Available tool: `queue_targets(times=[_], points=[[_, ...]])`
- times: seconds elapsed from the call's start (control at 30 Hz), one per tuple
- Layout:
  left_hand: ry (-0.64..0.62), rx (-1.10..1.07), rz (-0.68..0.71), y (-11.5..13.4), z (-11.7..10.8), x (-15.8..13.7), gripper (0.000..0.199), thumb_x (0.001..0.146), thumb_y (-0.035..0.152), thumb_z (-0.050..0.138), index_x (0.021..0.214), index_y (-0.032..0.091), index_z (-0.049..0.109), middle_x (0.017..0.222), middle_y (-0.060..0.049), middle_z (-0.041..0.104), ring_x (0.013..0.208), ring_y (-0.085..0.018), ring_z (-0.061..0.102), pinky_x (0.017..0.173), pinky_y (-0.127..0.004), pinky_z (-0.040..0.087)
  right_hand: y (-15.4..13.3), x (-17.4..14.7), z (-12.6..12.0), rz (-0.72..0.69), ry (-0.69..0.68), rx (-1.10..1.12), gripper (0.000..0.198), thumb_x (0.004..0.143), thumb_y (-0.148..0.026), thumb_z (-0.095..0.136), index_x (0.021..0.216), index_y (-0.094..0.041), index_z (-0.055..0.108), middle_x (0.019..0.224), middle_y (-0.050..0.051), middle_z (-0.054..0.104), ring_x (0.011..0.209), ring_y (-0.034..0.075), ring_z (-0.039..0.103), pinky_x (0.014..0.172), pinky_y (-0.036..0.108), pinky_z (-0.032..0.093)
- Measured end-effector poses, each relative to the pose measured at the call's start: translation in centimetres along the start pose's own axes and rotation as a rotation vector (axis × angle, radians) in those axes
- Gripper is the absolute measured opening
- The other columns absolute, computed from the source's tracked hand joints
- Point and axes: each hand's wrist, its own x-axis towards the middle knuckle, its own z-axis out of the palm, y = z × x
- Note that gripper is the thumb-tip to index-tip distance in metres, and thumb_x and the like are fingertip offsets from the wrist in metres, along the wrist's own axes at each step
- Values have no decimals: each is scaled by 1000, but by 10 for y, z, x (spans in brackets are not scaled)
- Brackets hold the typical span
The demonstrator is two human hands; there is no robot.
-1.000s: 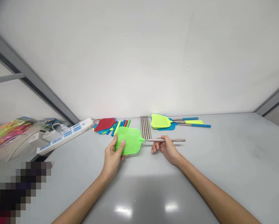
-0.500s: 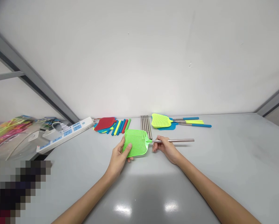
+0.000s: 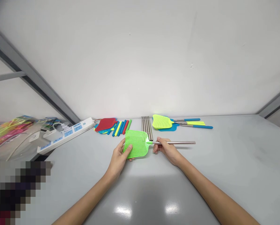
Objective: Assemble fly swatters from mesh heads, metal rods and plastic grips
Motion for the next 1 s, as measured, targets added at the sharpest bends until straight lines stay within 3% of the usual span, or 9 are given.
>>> queue_targets(times=[0.47,0.67,1.0], points=[[-59,13,-59,2,5,-4,37,73,39,50,100,15,43,71,-4,60,42,-9,53,38,-21,44,3,-1,-2,-30,-24,-124,35,77,-38,46,53,-14,56,57,3,52,58,14,49,63,28,38],[-53,-6,-36,3,5,-4,37,72,40,51,99,16,45,74,-4,61,46,-10,54,42,-23,46,3,-1,-2,-25,-28,-114,35,77,-38,47,53,-14,55,57,3,52,58,13,48,63,28,37],[78,8,52,10,-5,2,36,74,39,50,101,16,48,93,-8,58,71,-15,57,48,-20,46,-2,-2,-4,-25,47,228,47,77,-51,37,47,-17,47,47,-1,37,53,14,44,59,29,34]])
